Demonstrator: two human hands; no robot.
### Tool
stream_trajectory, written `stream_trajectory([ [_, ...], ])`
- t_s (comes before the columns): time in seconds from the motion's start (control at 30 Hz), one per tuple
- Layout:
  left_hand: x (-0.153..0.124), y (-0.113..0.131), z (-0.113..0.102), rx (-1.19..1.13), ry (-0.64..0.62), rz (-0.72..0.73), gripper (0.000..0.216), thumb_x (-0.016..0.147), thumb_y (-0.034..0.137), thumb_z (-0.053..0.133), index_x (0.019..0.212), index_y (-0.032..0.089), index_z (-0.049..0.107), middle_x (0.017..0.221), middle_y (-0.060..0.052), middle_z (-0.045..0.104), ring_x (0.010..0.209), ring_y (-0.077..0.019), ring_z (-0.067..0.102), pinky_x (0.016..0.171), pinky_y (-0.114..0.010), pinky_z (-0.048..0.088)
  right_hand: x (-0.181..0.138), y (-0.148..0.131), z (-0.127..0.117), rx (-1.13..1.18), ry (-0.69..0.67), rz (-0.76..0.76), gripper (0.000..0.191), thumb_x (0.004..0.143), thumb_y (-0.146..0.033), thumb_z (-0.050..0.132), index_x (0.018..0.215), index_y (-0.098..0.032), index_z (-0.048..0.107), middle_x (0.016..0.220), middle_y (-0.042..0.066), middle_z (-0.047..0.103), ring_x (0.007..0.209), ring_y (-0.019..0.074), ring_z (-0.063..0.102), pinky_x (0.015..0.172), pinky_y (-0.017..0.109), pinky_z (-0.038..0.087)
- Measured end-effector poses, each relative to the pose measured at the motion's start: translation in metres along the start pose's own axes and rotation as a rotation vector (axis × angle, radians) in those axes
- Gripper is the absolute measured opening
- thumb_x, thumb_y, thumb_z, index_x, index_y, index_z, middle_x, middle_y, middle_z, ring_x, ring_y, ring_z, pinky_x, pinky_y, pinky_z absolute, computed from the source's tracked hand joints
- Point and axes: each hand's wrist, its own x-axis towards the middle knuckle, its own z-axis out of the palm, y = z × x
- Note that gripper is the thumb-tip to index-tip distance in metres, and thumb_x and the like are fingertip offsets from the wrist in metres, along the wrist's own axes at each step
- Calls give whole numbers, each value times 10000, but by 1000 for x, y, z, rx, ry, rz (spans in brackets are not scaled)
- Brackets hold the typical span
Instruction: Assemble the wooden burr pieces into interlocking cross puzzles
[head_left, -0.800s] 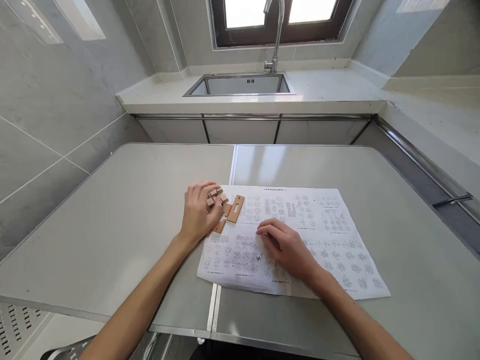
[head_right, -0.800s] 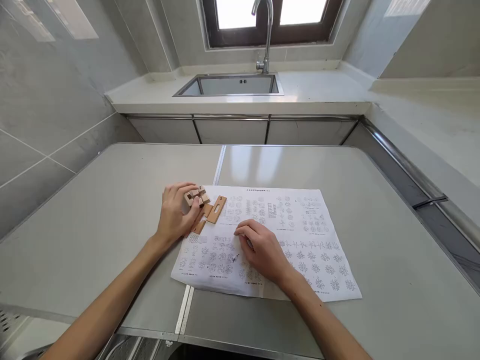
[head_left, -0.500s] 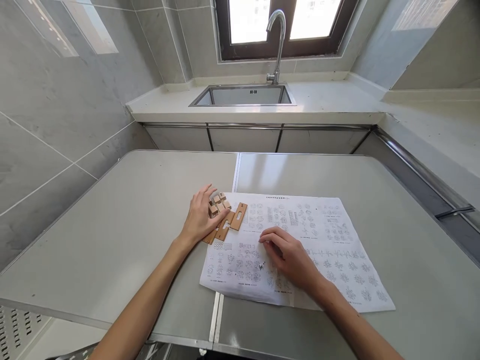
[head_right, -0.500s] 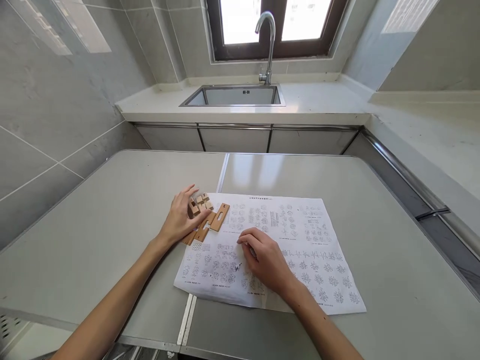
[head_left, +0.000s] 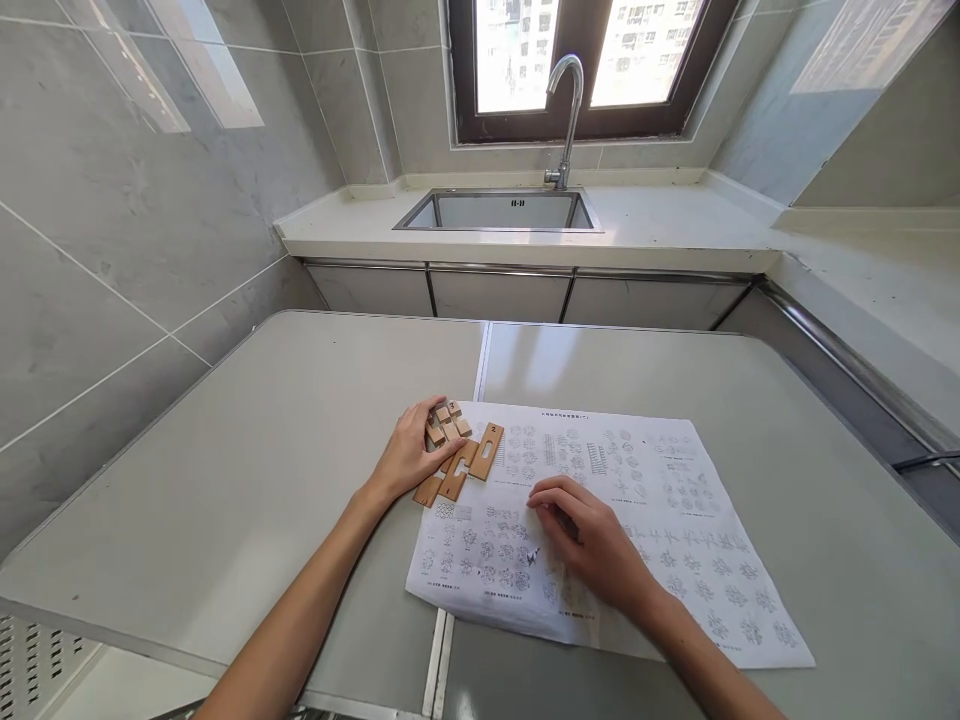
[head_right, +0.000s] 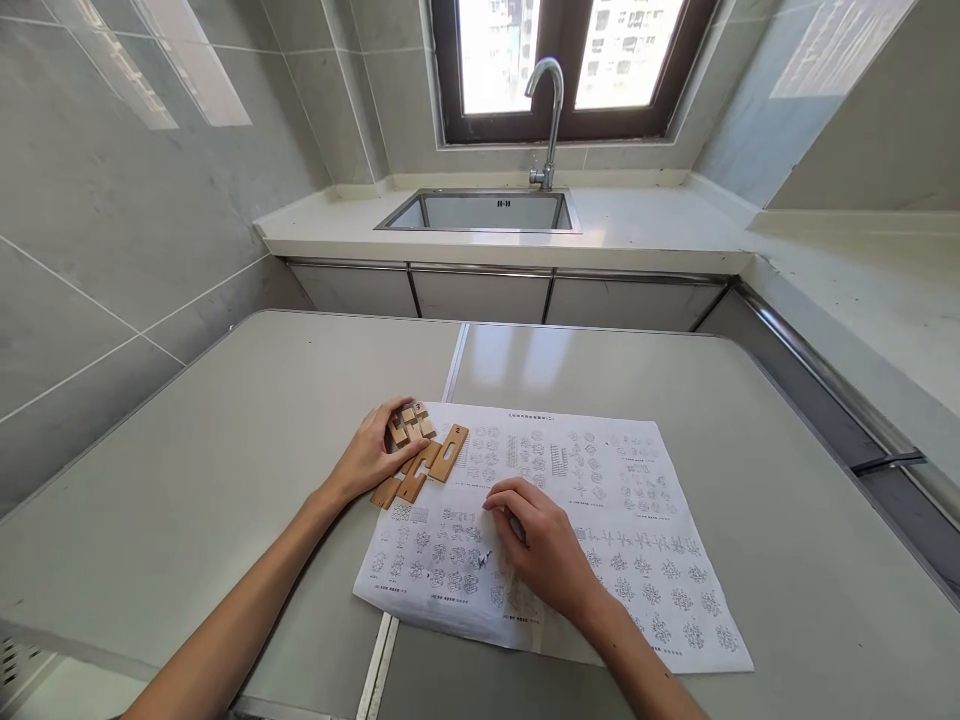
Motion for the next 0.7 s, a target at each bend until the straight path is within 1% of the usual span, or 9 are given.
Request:
stream_trajectory([
  [0.13, 0, -3, -1, 3, 6, 24, 613, 973, 564, 674, 1478, 266, 495, 1415, -112, 636, 1292, -321, 629, 1103, -489, 530, 0, 0, -1, 21, -15, 17, 182, 1095, -231, 502, 1055, -261, 677, 1116, 97, 731, 878, 240, 729, 692, 369, 619],
  [0.23, 2, -2, -1, 13, 11, 43, 585, 984, 539, 665, 1468, 254, 501, 1390, -116, 650, 1264, -318, 641, 1093, -489, 533, 2, -2, -2, 0, -22, -1, 178, 1086, -205, 502, 1043, -258, 666, 1098, 89, 735, 888, 237, 731, 707, 367, 621],
  [0.33, 7, 0, 0, 29, 6, 64, 588, 967, 547, 682, 1449, 251, 520, 1389, -112, 655, 1276, -324, 635, 1101, -495, 527, 3, -2, -6, -31, -56, -38, 181, 1074, -170, 497, 1065, -260, 654, 1111, 87, 737, 878, 229, 735, 703, 360, 621],
  [0.43, 15, 1, 3, 47, -2, 84, 595, 954, 551, 690, 1443, 250, 532, 1392, -107, 659, 1281, -328, 630, 1112, -504, 518, 1, 0, -12, -35, -85, -95, 217, 1073, -141, 462, 1124, -266, 631, 1142, 94, 736, 841, 218, 739, 658, 344, 609],
  [0.53, 24, 1, 5, 61, -9, 105, 565, 952, 540, 685, 1419, 246, 564, 1358, -104, 681, 1245, -327, 639, 1098, -509, 520, -5, 3, -20, -42, -98, -176, 268, 1063, -96, 437, 1176, -268, 607, 1134, 95, 743, 888, 223, 746, 696, 351, 616],
  [0.63, 31, 1, 5, 73, -9, 121, 536, 946, 558, 679, 1374, 245, 605, 1302, -99, 708, 1195, -323, 653, 1074, -506, 528, -13, 7, -28, -113, -116, -269, 311, 1038, -55, 431, 1198, -262, 598, 1099, 90, 760, 913, 229, 756, 736, 364, 625],
  [0.7, 35, 0, 4, 80, -3, 126, 533, 943, 574, 676, 1356, 242, 620, 1275, -96, 715, 1168, -316, 658, 1057, -496, 534, -19, 9, -33, -179, -113, -314, 329, 1023, -35, 426, 1194, -254, 601, 1077, 86, 770, 882, 225, 765, 708, 353, 622],
])
